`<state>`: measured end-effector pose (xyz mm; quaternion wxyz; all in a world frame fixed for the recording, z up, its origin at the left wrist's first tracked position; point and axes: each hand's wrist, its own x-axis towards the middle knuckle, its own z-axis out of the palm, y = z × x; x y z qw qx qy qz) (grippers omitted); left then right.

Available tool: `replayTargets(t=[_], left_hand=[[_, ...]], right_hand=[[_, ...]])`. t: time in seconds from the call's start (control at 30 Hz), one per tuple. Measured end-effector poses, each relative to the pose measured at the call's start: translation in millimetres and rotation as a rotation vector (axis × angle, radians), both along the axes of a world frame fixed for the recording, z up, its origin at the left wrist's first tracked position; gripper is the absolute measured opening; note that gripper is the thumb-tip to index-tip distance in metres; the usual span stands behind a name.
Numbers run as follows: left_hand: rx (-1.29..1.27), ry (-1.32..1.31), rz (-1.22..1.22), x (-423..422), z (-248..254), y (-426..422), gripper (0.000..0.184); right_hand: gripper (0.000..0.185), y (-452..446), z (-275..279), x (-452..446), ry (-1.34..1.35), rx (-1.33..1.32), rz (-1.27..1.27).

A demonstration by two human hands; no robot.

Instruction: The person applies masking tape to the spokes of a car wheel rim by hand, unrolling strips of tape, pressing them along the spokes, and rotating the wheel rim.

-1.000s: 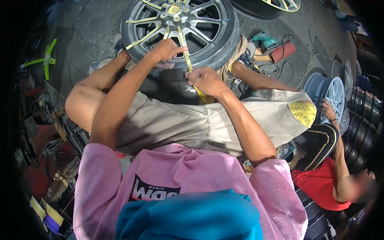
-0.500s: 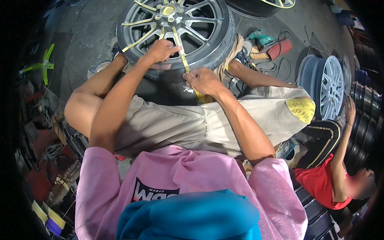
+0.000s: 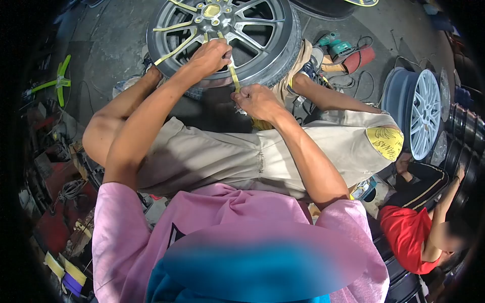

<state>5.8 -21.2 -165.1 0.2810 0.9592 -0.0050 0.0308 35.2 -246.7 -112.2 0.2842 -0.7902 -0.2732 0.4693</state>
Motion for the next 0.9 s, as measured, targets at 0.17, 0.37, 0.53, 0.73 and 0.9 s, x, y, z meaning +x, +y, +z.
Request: replayTargets(t=[0.17, 0.37, 0.53, 0.73, 0.9], left_hand=[[-0.027, -0.012, -0.048, 6.2, -14.9, 8.4, 0.021], [0.042, 0.147, -0.041, 17.7, 2.7, 5.8, 0.022], [0.07, 0.156, -0.053, 17.5, 2.6, 7.2, 0.023], [0.032, 0.289, 0.014, 4.1, 2.0, -2.7, 0.025], [0.017, 0.022, 0.032, -6.9, -9.4, -6.4, 0.026]], right_hand=[[0.041, 1.6, 2.9, 2.7, 0.145, 0.15, -0.16], [0.042, 7.5, 27.2, 7.9, 0.36, 0.147, -0.314], [0.041, 1.7, -2.0, 8.9, 0.198, 0.205, -0.253], [0.04, -4.4, -2.3, -1.7, 0.107, 0.059, -0.139], [0.041, -2.4, 2.7, -2.2, 0.035, 0.029, -0.069]])
